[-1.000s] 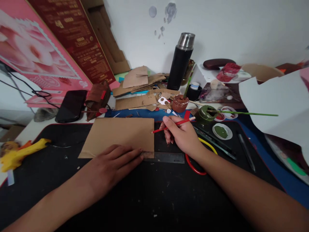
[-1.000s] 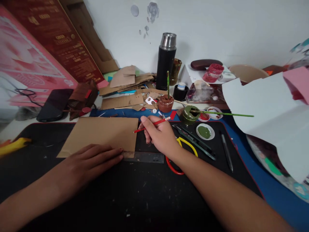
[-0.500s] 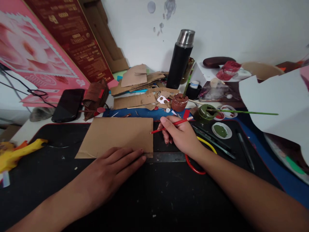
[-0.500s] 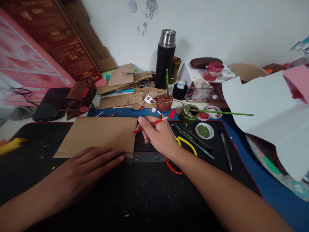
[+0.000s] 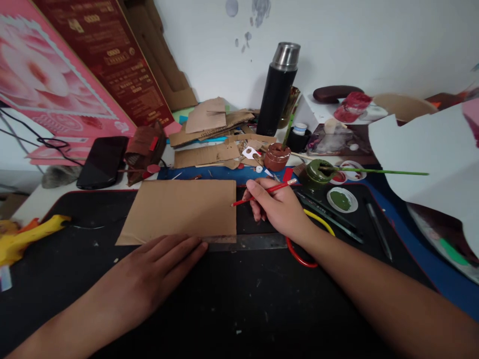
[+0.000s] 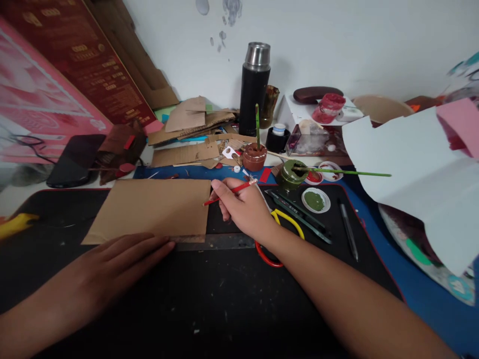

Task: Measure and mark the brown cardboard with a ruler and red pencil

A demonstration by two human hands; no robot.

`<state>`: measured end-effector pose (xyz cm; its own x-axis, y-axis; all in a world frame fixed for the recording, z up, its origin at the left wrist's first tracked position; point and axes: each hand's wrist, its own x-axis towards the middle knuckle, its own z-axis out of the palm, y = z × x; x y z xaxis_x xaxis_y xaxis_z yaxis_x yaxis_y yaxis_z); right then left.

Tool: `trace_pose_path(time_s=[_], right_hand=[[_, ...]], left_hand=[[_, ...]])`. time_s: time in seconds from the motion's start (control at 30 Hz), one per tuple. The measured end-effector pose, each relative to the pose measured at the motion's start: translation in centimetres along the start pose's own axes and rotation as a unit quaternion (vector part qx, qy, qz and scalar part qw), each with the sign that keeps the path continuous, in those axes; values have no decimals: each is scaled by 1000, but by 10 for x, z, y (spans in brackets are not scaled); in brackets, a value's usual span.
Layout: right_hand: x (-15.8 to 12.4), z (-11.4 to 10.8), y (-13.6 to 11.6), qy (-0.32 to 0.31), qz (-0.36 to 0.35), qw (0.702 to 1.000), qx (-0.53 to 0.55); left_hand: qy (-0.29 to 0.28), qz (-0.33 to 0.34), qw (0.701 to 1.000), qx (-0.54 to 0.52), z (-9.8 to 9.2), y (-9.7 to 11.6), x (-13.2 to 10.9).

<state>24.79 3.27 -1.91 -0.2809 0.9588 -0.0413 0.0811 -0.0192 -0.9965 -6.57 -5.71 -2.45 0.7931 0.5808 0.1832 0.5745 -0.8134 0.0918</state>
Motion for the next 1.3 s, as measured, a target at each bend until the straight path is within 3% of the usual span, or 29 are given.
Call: trace_pose_path(time_s=[0.33,0.67,1.0,1.3], right_hand=[[0,-1,2,-2,7,1000,-1],[0,-1,2,5,9,1000,-4],[-1,0,-1,4,18,1000,-9],[-4,4,4,38,-33,998,-33]], left_hand=[[10,-9,999,-50,0,-15,3],[21,-15,999,-19,5,-9,-3],[56,-22,998,-32,0,-19,13],[66,-22,998,-11,2,-13,12]])
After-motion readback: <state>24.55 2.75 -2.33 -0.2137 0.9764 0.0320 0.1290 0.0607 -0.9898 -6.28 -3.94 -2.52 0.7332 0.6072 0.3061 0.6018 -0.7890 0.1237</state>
